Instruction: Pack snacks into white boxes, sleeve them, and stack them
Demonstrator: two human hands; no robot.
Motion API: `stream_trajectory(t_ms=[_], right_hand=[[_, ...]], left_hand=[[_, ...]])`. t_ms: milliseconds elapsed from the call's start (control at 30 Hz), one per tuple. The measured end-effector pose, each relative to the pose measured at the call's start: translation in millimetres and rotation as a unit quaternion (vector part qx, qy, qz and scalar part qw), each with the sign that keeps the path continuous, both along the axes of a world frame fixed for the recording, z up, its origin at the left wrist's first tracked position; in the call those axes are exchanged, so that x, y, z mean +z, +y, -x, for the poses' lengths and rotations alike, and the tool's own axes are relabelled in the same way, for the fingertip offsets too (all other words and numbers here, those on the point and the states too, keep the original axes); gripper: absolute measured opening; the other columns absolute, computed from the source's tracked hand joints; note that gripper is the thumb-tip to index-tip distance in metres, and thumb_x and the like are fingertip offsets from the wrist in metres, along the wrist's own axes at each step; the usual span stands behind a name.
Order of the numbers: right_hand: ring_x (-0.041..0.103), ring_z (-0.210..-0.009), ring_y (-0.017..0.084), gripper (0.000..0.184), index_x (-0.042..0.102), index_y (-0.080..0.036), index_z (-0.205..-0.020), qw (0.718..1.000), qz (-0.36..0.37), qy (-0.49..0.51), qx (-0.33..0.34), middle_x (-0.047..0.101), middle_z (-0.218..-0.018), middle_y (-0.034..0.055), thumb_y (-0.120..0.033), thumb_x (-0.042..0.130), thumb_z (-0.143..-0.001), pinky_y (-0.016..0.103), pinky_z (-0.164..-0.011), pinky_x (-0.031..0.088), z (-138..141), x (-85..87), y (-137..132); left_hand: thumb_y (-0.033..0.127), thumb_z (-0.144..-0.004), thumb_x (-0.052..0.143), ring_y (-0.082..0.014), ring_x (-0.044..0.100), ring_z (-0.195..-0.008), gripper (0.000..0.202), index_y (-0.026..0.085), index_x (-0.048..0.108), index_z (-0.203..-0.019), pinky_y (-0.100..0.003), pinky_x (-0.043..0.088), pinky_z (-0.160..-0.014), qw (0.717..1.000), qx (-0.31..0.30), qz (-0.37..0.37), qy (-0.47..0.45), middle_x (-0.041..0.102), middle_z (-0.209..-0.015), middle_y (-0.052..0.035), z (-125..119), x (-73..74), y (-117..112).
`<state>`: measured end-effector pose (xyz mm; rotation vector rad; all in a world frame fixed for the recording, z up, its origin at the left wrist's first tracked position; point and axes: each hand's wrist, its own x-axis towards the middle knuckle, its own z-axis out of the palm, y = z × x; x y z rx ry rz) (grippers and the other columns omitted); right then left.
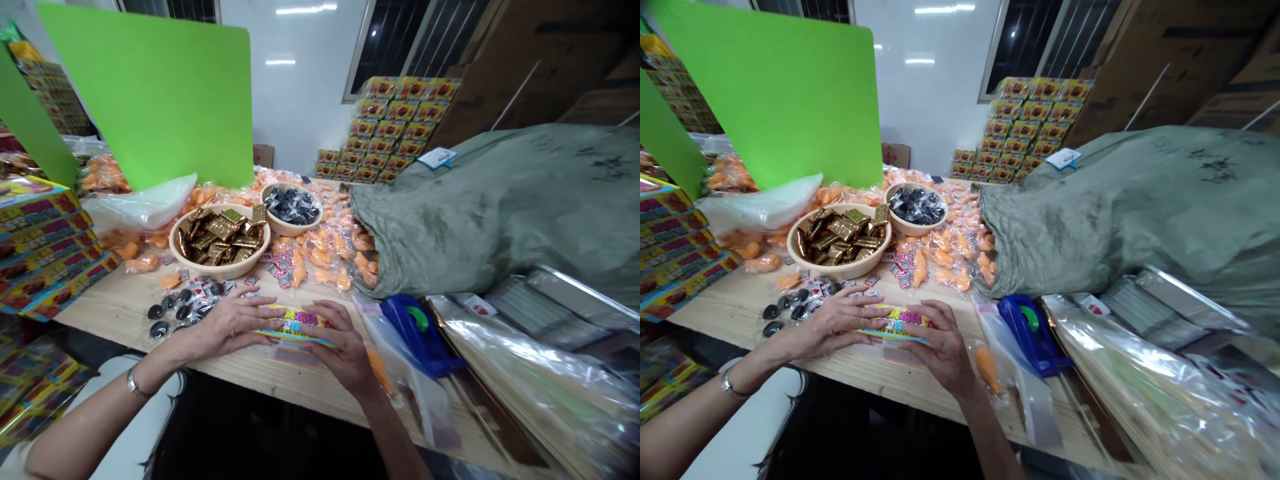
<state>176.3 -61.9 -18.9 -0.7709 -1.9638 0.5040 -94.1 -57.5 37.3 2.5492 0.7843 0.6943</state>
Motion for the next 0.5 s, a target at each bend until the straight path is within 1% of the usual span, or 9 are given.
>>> stream_trajectory(t_ms=[100,133,200,267,300,333,367,433,500], right_hand=[[0.058,-0.113,0.025,0.023,0.072,-0.037,-0.107,0.998,-0.058,0.002,-0.030,0.074,-0.107,0.0005,-0.031,0.068,-0.085,0.054,-0.102,0.044,7,-6.3,-6],[0.058,-0.113,0.025,0.023,0.072,-0.037,-0.107,0.997,-0.070,-0.002,-0.045,0.075,-0.107,0.0000,-0.032,0.067,-0.086,0.055,-0.103,0.043,10,-6.0,-9],[0.055,-0.120,0.025,0.021,0.072,-0.035,-0.108,0.994,-0.087,-0.019,-0.066,0.073,-0.113,-0.0001,-0.032,0.064,-0.088,0.053,-0.104,0.042,11,-3.4,-17],[0.051,-0.126,0.024,0.022,0.070,-0.031,-0.111,0.991,-0.088,-0.038,-0.097,0.068,-0.124,0.0023,-0.031,0.061,-0.090,0.048,-0.104,0.045,-1,-1.6,-26],[0.052,-0.125,0.023,0.023,0.069,-0.029,-0.112,0.987,-0.082,-0.042,-0.134,0.066,-0.126,0.0043,-0.030,0.060,-0.091,0.045,-0.102,0.046,-14,-1.8,-30],[0.055,-0.120,0.023,0.022,0.068,-0.027,-0.111,0.978,-0.072,-0.040,-0.192,0.066,-0.124,0.0065,-0.030,0.058,-0.092,0.043,-0.099,0.048,-30,-2.9,-35],[0.059,-0.113,0.022,0.022,0.068,-0.025,-0.110,0.962,-0.061,-0.036,-0.265,0.068,-0.118,0.0083,-0.030,0.054,-0.093,0.041,-0.096,0.050,-50,-4.6,-40],[0.063,-0.096,0.021,0.025,0.069,-0.022,-0.103,0.911,-0.027,-0.055,-0.408,0.069,-0.100,0.0090,-0.031,0.047,-0.096,0.039,-0.087,0.051,-93,-8.5,-49],[0.062,-0.084,0.021,0.030,0.070,-0.020,-0.097,0.862,0.038,-0.129,-0.488,0.066,-0.089,0.0083,-0.033,0.043,-0.096,0.037,-0.079,0.051,-131,-11.4,-52]], left_hand=[[0.024,-0.091,0.058,-0.0254,0.054,-0.128,0.039,0.034,0.060,-0.129,-0.047,0.035,-0.111,1.000,-0.003,-0.013,-0.001,0.068,-0.123,-0.0046,1,-1.8,-5],[0.024,-0.092,0.057,-0.0255,0.052,-0.129,0.040,0.035,0.058,-0.130,-0.046,0.034,-0.111,1.000,0.000,-0.027,0.005,0.067,-0.125,-0.0040,1,-3.6,-6],[0.023,-0.093,0.055,-0.0250,0.049,-0.132,0.045,0.037,0.053,-0.135,-0.044,0.033,-0.112,0.996,0.004,-0.078,0.031,0.065,-0.129,-0.0021,3,-9.5,-8],[0.023,-0.093,0.053,-0.0241,0.047,-0.134,0.049,0.037,0.048,-0.140,-0.039,0.034,-0.109,0.988,0.011,-0.146,0.049,0.062,-0.132,-0.0006,6,-18.2,-7],[0.024,-0.093,0.051,-0.0236,0.048,-0.133,0.049,0.037,0.046,-0.141,-0.037,0.036,-0.107,0.983,0.013,-0.174,0.050,0.062,-0.132,0.0000,8,-23.0,-5],[0.025,-0.093,0.051,-0.0232,0.051,-0.131,0.050,0.037,0.046,-0.141,-0.036,0.038,-0.104,0.980,0.014,-0.195,0.046,0.063,-0.131,0.0005,10,-27.6,-3],[0.026,-0.093,0.050,-0.0230,0.053,-0.128,0.049,0.037,0.046,-0.141,-0.034,0.041,-0.101,0.977,0.015,-0.209,0.038,0.065,-0.129,0.0009,12,-31.6,0],[0.028,-0.093,0.050,-0.0229,0.058,-0.123,0.049,0.039,0.047,-0.140,-0.033,0.044,-0.096,0.974,0.009,-0.225,0.024,0.067,-0.126,0.0019,14,-36.4,4],[0.029,-0.092,0.051,-0.0229,0.059,-0.121,0.048,0.040,0.049,-0.138,-0.032,0.045,-0.094,0.971,-0.003,-0.239,0.016,0.067,-0.125,0.0033,14,-36.7,6]])
